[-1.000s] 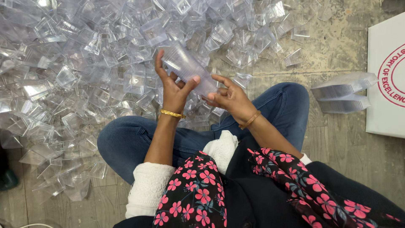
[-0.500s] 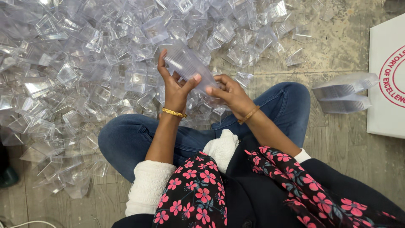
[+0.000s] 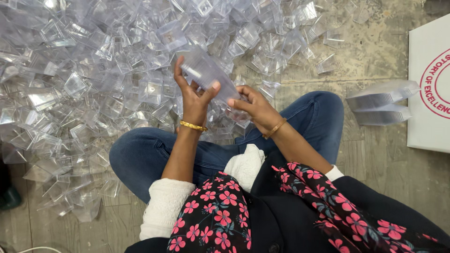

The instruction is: The person sits on the floor and nests small clear plastic cups one at a time, picking loose cups from a large pile and pressing them into a growing stack held in the other hand, setting completed stacks aside.

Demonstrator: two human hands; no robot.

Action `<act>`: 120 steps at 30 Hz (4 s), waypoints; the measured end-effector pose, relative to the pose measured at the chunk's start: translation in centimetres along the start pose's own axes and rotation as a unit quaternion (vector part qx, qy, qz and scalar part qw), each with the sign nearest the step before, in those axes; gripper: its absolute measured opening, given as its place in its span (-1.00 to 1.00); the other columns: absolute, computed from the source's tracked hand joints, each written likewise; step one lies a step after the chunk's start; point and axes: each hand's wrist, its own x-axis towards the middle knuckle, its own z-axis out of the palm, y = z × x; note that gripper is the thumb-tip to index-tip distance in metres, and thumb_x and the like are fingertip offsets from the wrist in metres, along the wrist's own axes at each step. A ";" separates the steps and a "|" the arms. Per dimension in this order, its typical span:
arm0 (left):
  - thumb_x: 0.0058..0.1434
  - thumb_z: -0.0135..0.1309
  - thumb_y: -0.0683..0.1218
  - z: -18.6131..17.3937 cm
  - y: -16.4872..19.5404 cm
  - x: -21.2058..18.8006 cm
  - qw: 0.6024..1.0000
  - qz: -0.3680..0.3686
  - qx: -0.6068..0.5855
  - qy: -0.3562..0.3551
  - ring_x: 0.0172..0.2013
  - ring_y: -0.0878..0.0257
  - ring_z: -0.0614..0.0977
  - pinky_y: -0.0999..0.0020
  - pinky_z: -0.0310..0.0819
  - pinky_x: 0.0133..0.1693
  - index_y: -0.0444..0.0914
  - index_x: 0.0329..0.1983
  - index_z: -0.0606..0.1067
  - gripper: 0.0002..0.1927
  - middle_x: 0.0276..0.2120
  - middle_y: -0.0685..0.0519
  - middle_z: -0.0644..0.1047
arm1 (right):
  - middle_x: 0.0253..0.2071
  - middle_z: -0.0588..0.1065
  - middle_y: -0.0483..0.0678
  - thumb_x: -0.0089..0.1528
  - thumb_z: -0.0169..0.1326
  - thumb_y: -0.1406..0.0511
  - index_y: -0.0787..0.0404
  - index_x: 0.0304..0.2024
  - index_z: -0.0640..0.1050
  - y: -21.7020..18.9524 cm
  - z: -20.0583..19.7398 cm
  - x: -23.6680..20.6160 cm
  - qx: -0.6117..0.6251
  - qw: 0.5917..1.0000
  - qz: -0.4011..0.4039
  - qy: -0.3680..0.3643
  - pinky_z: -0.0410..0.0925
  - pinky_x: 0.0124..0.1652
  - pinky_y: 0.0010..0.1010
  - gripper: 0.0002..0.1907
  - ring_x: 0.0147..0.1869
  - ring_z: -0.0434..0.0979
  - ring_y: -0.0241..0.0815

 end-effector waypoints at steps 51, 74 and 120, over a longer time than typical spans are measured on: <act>0.28 0.12 0.01 0.4 1.7 -0.1 0.984 -0.078 -0.156 0.038 0.30 0.01 0.37 -0.15 0.56 0.09 0.25 0.45 -0.08 -0.18 0.37 0.05 0.18 | 0.09 0.51 0.11 0.17 0.40 0.16 0.24 0.06 0.45 -4.1 -8.3 -2.5 -0.450 0.865 -0.127 0.185 0.43 0.15 -0.15 -0.45 0.18 0.56 0.04; 0.47 -0.17 0.25 2.0 0.8 -1.9 0.919 -0.014 0.269 -0.289 0.54 -0.05 0.10 0.14 -0.01 0.44 -0.10 0.60 -0.05 -0.24 0.56 -0.09 0.08 | -0.13 0.51 -0.13 0.28 0.34 0.27 0.28 -0.01 0.47 -2.7 -4.9 -0.8 -0.087 0.956 -0.189 0.205 0.42 -0.12 -0.53 -0.64 -0.13 0.52 -0.39; 0.47 -0.20 0.17 -4.7 0.4 0.6 0.934 -0.259 0.243 -0.018 0.04 0.13 0.58 0.19 0.48 0.04 -0.23 0.31 0.34 -0.49 0.10 -0.06 0.53 | 0.37 0.42 0.09 0.05 0.44 0.11 -0.03 0.25 0.47 1.0 -21.7 9.3 -0.474 0.845 -0.111 0.220 0.28 0.37 -0.17 -0.26 0.45 0.39 0.08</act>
